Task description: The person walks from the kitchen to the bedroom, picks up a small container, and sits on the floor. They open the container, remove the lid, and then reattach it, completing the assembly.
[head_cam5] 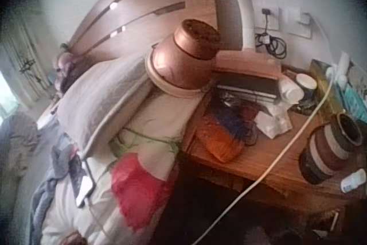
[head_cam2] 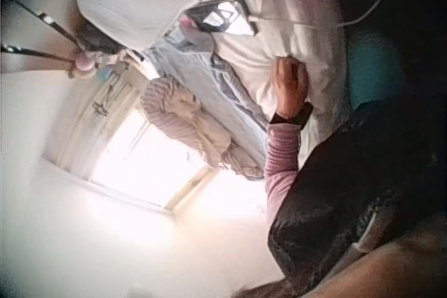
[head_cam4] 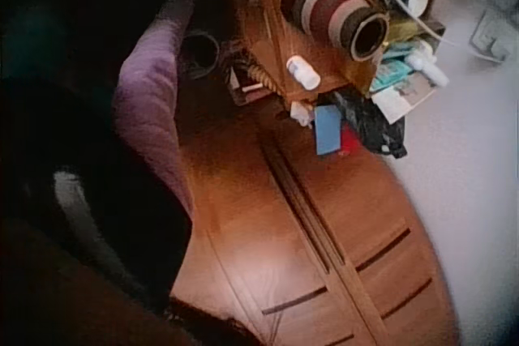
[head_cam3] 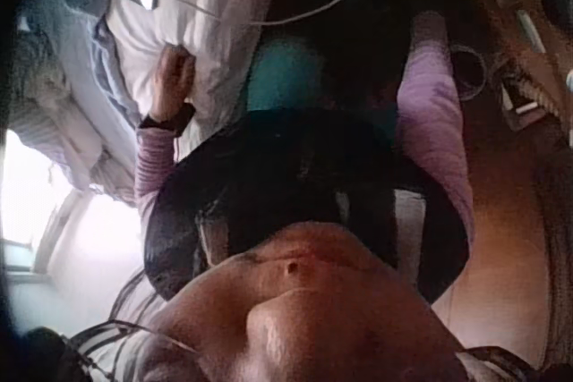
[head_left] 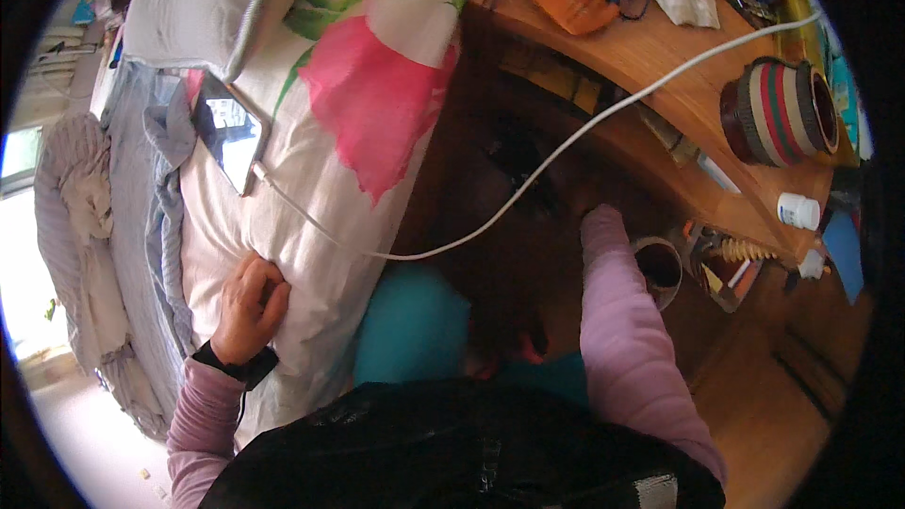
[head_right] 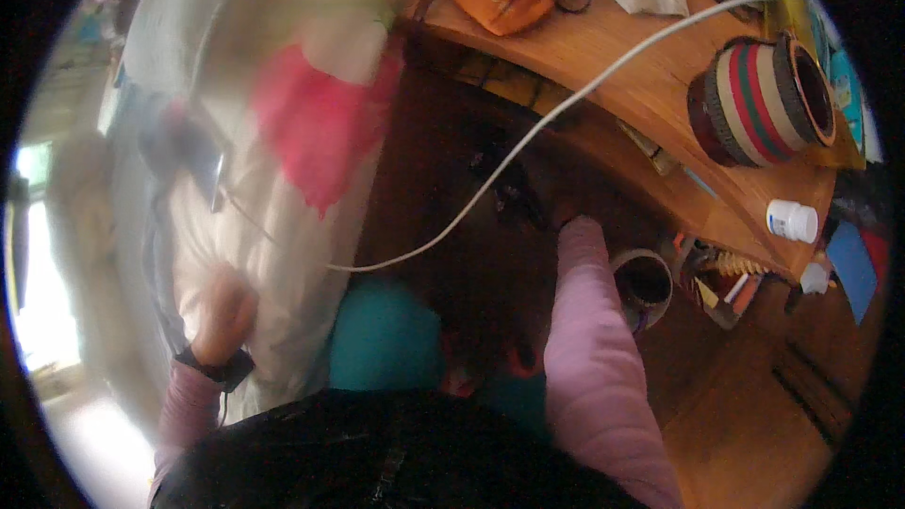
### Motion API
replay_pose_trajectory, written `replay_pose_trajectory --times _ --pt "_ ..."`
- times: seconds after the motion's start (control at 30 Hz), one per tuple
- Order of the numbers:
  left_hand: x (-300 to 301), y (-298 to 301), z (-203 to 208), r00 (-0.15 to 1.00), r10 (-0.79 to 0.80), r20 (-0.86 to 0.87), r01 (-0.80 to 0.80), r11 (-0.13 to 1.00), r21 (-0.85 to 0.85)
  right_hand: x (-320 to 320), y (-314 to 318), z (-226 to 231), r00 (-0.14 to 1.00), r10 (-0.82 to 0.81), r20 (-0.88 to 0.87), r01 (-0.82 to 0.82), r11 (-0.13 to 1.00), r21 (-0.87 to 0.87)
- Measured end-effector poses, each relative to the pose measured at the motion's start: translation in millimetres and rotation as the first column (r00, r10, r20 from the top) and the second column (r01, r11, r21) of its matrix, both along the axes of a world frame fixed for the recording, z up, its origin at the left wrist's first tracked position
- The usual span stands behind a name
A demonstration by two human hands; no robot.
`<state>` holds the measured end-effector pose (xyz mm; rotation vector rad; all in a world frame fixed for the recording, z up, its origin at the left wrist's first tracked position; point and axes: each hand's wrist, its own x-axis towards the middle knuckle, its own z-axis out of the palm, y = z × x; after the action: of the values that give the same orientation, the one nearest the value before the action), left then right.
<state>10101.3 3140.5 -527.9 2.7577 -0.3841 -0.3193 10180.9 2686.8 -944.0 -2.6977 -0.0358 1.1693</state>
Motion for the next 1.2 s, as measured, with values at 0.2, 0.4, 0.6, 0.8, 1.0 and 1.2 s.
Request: replay_pose_trajectory --times 0.2,0.4,0.6,0.8,1.0,1.2 --pt "1.1 -3.0 5.2 0.994 -0.1 0.045 0.102 0.994 -0.042 7.8 -2.3 41.7 0.983 0.184 0.014 -0.183 0.982 -0.04" --pt "-1.2 0.5 6.3 0.992 -0.071 0.106 0.085 0.988 -0.132 -11.3 37.0 233.4 0.86 0.511 -0.006 -0.505 0.851 0.144" --pt "1.1 9.6 9.3 0.997 -0.053 0.053 0.064 0.963 -0.26 -4.5 83.8 462.2 0.923 0.0 0.386 -0.341 0.467 0.816" --pt "7.3 21.0 10.1 0.997 -0.054 -0.056 0.034 0.949 -0.314 91.0 161.6 480.6 0.211 0.053 0.976 -0.401 0.915 0.037" --pt "12.2 31.7 15.1 0.988 -0.079 -0.13 0.002 0.861 -0.509 149.7 224.1 422.9 0.271 0.262 0.926 -0.216 0.954 -0.207" --pt "16.3 37.5 13.6 0.976 -0.152 -0.156 0.037 0.823 -0.567 187.9 251.5 454.8 0.226 0.013 0.974 -0.264 0.963 0.048"
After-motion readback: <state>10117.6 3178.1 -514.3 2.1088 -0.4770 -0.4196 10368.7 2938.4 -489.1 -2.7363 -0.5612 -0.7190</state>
